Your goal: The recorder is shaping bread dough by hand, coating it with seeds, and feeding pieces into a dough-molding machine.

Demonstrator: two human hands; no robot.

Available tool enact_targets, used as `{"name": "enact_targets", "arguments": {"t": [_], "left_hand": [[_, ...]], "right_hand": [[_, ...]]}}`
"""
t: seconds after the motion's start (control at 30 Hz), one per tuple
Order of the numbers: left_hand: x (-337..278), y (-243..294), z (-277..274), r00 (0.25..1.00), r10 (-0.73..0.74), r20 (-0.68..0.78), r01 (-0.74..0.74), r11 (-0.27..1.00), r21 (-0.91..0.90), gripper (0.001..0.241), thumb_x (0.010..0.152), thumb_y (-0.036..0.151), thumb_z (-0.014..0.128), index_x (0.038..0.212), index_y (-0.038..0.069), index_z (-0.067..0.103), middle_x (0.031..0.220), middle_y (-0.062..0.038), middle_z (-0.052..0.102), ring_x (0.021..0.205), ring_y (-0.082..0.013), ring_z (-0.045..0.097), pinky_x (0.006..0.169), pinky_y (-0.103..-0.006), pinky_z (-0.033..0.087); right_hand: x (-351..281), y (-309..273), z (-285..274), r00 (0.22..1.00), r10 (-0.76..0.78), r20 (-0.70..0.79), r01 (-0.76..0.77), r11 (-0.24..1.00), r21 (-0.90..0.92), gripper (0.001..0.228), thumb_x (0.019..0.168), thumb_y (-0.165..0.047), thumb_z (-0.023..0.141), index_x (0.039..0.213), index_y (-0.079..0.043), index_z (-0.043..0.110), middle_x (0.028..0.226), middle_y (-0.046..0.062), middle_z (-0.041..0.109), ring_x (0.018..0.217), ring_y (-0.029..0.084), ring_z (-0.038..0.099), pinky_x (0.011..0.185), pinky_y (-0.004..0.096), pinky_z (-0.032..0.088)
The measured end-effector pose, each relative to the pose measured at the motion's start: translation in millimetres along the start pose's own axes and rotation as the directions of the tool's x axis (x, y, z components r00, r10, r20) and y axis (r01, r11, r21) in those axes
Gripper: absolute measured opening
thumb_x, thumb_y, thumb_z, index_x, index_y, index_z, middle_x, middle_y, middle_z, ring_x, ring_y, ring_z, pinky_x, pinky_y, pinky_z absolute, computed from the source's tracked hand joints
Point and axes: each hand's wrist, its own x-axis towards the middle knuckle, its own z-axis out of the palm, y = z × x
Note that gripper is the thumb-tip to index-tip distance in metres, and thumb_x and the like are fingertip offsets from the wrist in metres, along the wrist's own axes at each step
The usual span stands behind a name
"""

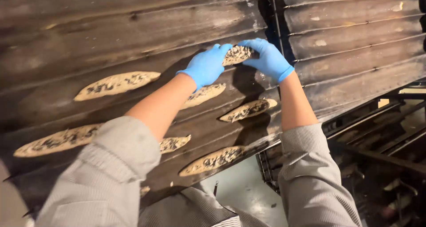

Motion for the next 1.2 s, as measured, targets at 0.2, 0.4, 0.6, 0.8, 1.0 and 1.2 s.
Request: {"name": "enact_targets", "arguments": {"t": [0.2, 0.4, 0.6, 0.8, 1.0, 1.2], "left_hand": [[35.5, 0.0, 30.9, 1.0, -0.002, -0.023, 0.012, 0.902, 0.431, 0.046, 0.097, 0.008, 0.058, 0.143, 0.006, 0.05, 0.113, -0.017, 0.06, 0.103, -0.0343, 0.064, 0.084, -0.0458, 0.054], [31.2, 5.8, 32.7, 0.997, -0.023, -0.079, 0.066, 0.79, 0.609, 0.03, 0.099, 0.015, 0.058, 0.129, 0.013, 0.059, 0.114, -0.009, 0.06, 0.108, -0.0276, 0.058, 0.087, -0.0425, 0.049], [-55.5, 28.9, -21.1, 0.951, -0.01, -0.308, 0.136, 0.91, 0.391, 0.076, 0.073, 0.025, 0.071, 0.14, -0.003, 0.048, 0.121, -0.016, 0.06, 0.109, -0.0332, 0.058, 0.085, -0.046, 0.048], [-315.1, 59.5, -73.0, 0.894, -0.183, -0.408, 0.204, 0.979, 0.009, 0.029, 0.1, 0.018, 0.056, 0.127, 0.011, 0.066, 0.115, -0.011, 0.07, 0.107, -0.033, 0.062, 0.093, -0.0461, 0.049], [-573.8, 80.1, 5.6, 0.585, -0.448, -0.676, 0.575, 0.817, -0.044, 0.04, 0.095, 0.016, 0.054, 0.133, 0.012, 0.065, 0.101, -0.012, 0.072, 0.095, -0.0339, 0.065, 0.087, -0.0449, 0.051], [-750.3, 137.2, 13.7, 0.304, -0.78, -0.547, 0.467, 0.623, -0.628, 0.034, 0.099, 0.029, 0.056, 0.121, 0.01, 0.073, 0.092, -0.015, 0.075, 0.082, -0.0303, 0.072, 0.078, -0.0425, 0.057]], "right_hand": [[9.6, 40.2, -11.7, 0.999, -0.037, 0.036, 0.045, 0.968, -0.245, 0.058, 0.087, -0.013, 0.077, 0.143, -0.017, 0.062, 0.133, 0.014, 0.064, 0.126, 0.035, 0.055, 0.112, 0.043, 0.045], [-4.4, -17.2, 17.4, 0.952, -0.301, 0.063, 0.3, 0.864, -0.405, 0.082, 0.097, -0.047, 0.069, 0.155, 0.003, 0.038, 0.159, 0.027, 0.041, 0.15, 0.048, 0.036, 0.125, 0.058, 0.025], [-3.4, -35.2, 34.0, 0.957, -0.286, 0.053, 0.279, 0.852, -0.444, 0.095, 0.093, -0.055, 0.066, 0.159, 0.003, 0.033, 0.163, 0.028, 0.036, 0.153, 0.047, 0.029, 0.124, 0.064, 0.017], [-8.5, -79.6, 64.1, 0.963, -0.264, -0.059, 0.156, 0.719, -0.677, 0.094, 0.085, -0.046, 0.075, 0.157, 0.001, 0.036, 0.16, 0.028, 0.037, 0.15, 0.047, 0.032, 0.121, 0.062, 0.019], [-43.0, -213.3, 192.1, 0.836, -0.47, -0.283, 0.397, 0.874, -0.279, 0.048, 0.102, -0.01, 0.063, 0.149, -0.004, 0.056, 0.152, 0.02, 0.057, 0.143, 0.038, 0.053, 0.119, 0.044, 0.043], [-102.1, -435.4, 358.4, 0.74, -0.667, -0.09, 0.669, 0.743, -0.011, 0.035, 0.101, -0.005, 0.057, 0.134, -0.008, 0.068, 0.142, 0.016, 0.065, 0.127, 0.034, 0.063, 0.112, 0.042, 0.048]]}}
